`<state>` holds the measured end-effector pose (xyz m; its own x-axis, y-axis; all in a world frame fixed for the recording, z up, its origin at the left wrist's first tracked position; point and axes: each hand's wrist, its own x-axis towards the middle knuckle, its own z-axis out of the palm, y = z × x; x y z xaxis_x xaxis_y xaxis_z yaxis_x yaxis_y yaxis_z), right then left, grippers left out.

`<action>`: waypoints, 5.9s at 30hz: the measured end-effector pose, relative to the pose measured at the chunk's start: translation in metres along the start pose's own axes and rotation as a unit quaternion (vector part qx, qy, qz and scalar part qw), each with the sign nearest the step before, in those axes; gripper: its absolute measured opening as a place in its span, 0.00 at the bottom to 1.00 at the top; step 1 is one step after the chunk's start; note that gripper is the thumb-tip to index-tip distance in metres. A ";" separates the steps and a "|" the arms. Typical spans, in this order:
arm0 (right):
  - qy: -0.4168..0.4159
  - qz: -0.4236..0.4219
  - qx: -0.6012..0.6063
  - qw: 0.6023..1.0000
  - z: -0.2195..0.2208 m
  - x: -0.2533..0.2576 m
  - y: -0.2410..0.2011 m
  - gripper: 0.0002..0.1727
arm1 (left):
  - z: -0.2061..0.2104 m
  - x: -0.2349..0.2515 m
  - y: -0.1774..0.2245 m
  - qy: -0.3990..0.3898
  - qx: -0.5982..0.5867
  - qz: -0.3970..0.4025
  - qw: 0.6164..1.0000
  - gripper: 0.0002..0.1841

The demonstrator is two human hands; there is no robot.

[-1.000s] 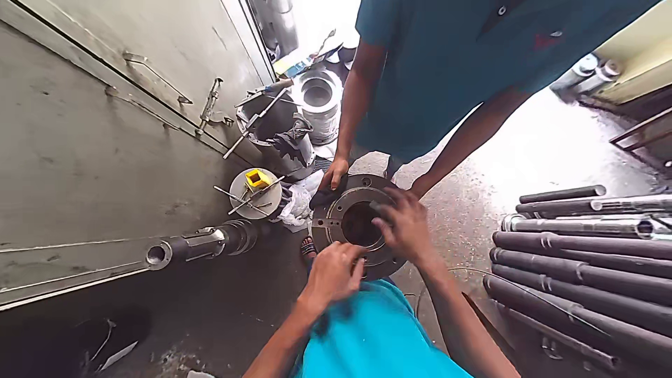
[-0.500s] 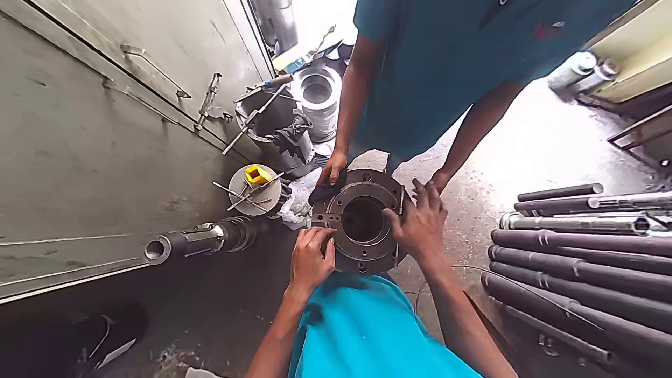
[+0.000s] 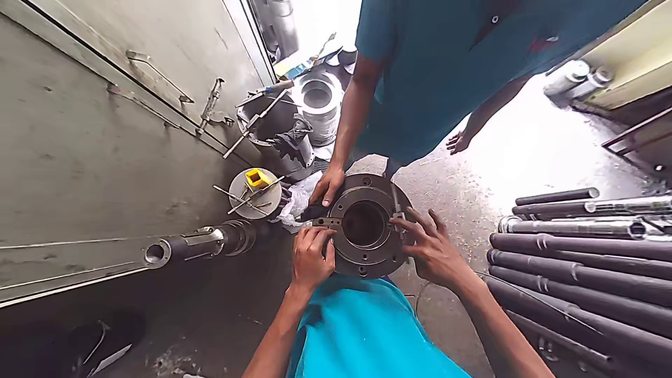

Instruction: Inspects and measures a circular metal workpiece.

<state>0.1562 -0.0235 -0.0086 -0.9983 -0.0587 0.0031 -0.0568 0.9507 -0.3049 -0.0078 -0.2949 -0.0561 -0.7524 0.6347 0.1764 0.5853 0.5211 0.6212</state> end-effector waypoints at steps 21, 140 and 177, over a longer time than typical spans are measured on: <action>0.077 0.215 -0.012 0.974 0.001 -0.038 0.002 0.30 | 0.062 0.032 0.052 -0.309 0.089 0.244 0.915 0.42; -0.009 0.357 0.048 0.933 -0.003 0.073 -0.020 0.41 | 0.078 0.057 0.061 -0.346 0.051 0.227 0.909 0.38; 0.005 0.242 0.071 0.968 -0.004 0.059 -0.016 0.29 | 0.077 0.056 0.061 -0.352 0.055 0.213 0.910 0.36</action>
<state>0.0984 -0.0412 0.0008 -0.9076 0.3864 -0.1639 0.4192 0.8143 -0.4014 0.0091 -0.1836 -0.0676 -0.0928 0.9806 -0.1725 0.8341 0.1712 0.5244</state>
